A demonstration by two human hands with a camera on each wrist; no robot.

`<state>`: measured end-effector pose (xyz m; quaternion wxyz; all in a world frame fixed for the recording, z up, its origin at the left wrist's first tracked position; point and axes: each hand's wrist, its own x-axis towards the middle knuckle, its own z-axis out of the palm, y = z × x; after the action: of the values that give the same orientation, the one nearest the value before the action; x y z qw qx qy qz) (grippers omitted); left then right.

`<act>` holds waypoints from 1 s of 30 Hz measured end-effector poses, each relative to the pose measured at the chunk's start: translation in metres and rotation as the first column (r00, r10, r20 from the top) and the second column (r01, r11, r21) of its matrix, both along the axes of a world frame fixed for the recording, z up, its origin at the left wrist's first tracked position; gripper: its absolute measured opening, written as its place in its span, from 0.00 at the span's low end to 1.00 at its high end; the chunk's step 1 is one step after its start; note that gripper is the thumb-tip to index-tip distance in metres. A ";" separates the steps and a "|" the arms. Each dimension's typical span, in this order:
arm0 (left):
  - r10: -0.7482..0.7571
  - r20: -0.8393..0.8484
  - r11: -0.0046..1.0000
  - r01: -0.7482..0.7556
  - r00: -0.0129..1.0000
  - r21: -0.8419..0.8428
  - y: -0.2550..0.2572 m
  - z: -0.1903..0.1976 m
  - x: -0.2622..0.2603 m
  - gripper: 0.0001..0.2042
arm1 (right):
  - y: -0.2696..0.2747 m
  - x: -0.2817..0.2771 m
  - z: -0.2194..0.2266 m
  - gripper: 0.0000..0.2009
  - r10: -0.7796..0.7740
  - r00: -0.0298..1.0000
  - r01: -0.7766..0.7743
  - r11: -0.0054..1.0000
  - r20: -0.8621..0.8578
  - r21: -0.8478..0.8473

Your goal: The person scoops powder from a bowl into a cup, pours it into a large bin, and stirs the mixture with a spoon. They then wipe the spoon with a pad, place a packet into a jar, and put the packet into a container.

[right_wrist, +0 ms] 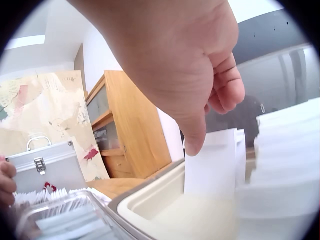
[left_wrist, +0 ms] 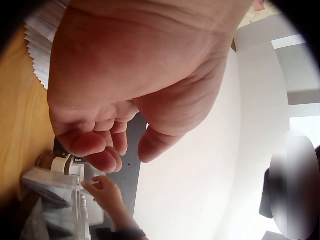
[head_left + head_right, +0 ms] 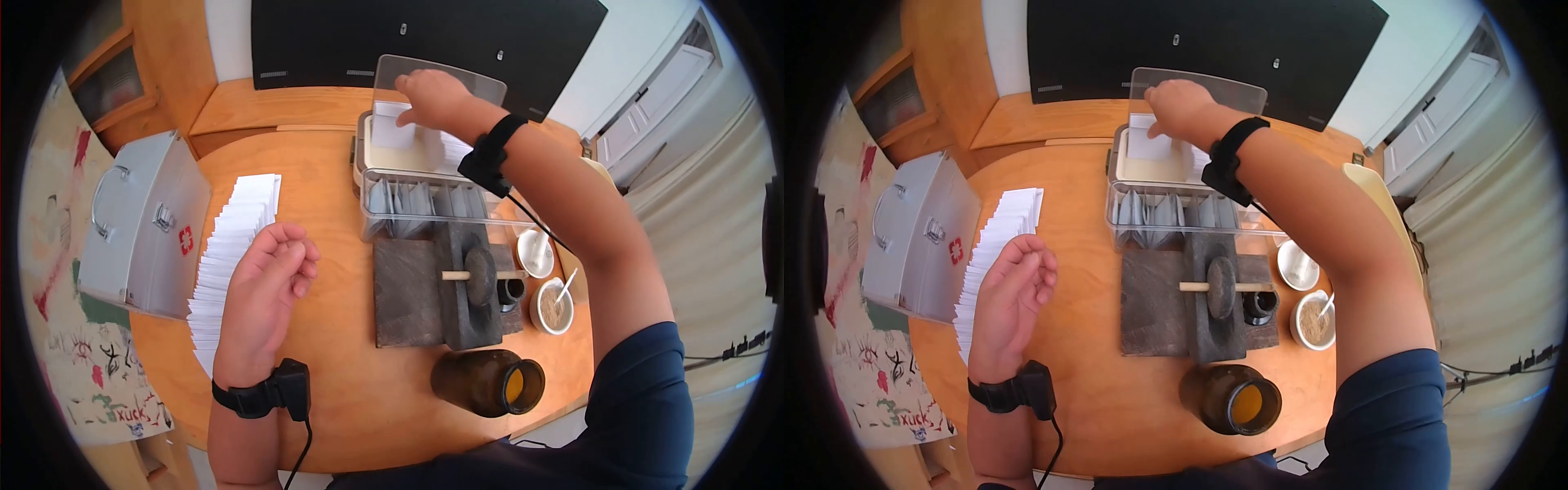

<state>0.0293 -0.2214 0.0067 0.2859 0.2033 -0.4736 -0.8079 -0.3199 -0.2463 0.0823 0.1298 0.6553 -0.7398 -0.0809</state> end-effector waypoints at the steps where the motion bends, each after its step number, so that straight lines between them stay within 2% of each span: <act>1: 0.018 -0.010 1.000 -0.018 1.000 0.007 0.000 -0.001 0.001 0.09 | 0.008 0.001 0.011 0.21 -0.020 1.000 0.020 1.000 0.000 -0.006; 5: 0.066 -0.009 0.998 -0.065 0.998 0.016 -0.003 -0.006 0.005 0.12 | 0.093 -0.020 0.063 0.16 0.005 0.990 -0.034 0.978 -0.141 -0.206; 8: 0.069 -0.109 0.997 -0.065 0.992 0.041 -0.015 -0.011 0.008 0.12 | 0.208 -0.018 0.099 0.14 -0.246 0.964 0.213 0.941 -0.101 -0.263; 11: 0.012 -0.155 0.997 0.000 0.988 0.077 -0.021 -0.017 0.007 0.09 | 0.327 -0.037 0.103 0.13 -0.499 0.863 0.477 0.857 -0.082 -0.193; 13: -0.046 -0.060 0.988 0.054 0.997 0.145 -0.018 -0.031 0.010 0.07 | 0.394 -0.056 0.090 0.14 -0.647 0.759 0.644 0.763 -0.077 -0.062; 15: -0.091 0.040 0.977 0.082 0.995 0.199 -0.006 -0.038 0.015 0.07 | 0.449 -0.064 0.079 0.17 -0.742 0.670 0.742 0.667 -0.024 0.062; 16: -0.101 0.042 0.980 0.092 0.994 0.178 0.000 -0.043 0.018 0.07 | 0.467 -0.067 0.071 0.17 -0.750 0.661 0.749 0.660 -0.009 0.048; 19: 0.044 0.188 0.974 -0.084 0.981 0.209 0.020 -0.065 0.025 0.06 | 0.496 -0.081 0.050 0.25 -0.795 0.593 0.794 0.604 0.129 0.072; 20: 0.044 0.189 0.977 -0.082 0.981 0.199 0.019 -0.069 0.035 0.06 | 0.497 -0.084 0.044 0.25 -0.787 0.596 0.788 0.611 0.158 0.071; 22: -0.206 0.221 0.897 0.094 0.953 0.432 0.011 -0.067 0.051 0.08 | 0.494 -0.090 0.032 0.25 -0.777 0.598 0.782 0.620 0.197 0.070; 23: -0.203 0.231 0.901 0.089 0.952 0.425 0.025 -0.055 0.043 0.08 | 0.491 -0.090 0.029 0.24 -0.748 0.618 0.757 0.649 0.243 0.072; 25: 0.031 0.506 0.962 -0.163 0.862 0.219 0.055 -0.038 0.031 0.11 | 0.486 -0.096 0.021 0.22 -0.712 0.634 0.728 0.681 0.302 0.078; 26: 0.037 0.517 0.963 -0.168 0.855 0.209 0.050 -0.041 0.034 0.11 | 0.484 -0.099 0.018 0.18 -0.684 0.664 0.697 0.712 0.302 0.080; 28: -0.121 0.428 0.947 -0.025 0.896 0.320 0.035 -0.054 0.052 0.12 | 0.480 -0.109 0.011 0.15 -0.651 0.691 0.663 0.744 0.313 0.084; 29: -0.119 0.439 0.950 -0.027 0.891 0.312 0.035 -0.058 0.054 0.12 | 0.479 -0.115 0.006 0.12 -0.640 0.708 0.652 0.754 0.298 0.072; 30: -0.036 0.523 0.967 -0.102 0.851 0.233 0.036 -0.062 0.055 0.15 | 0.478 -0.120 0.002 0.10 -0.632 0.722 0.644 0.763 0.283 0.060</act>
<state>0.0841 -0.1859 -0.0550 0.1319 0.4579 -0.4236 -0.7704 -0.4395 0.2313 0.0846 -0.0005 0.3623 -0.9320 -0.0092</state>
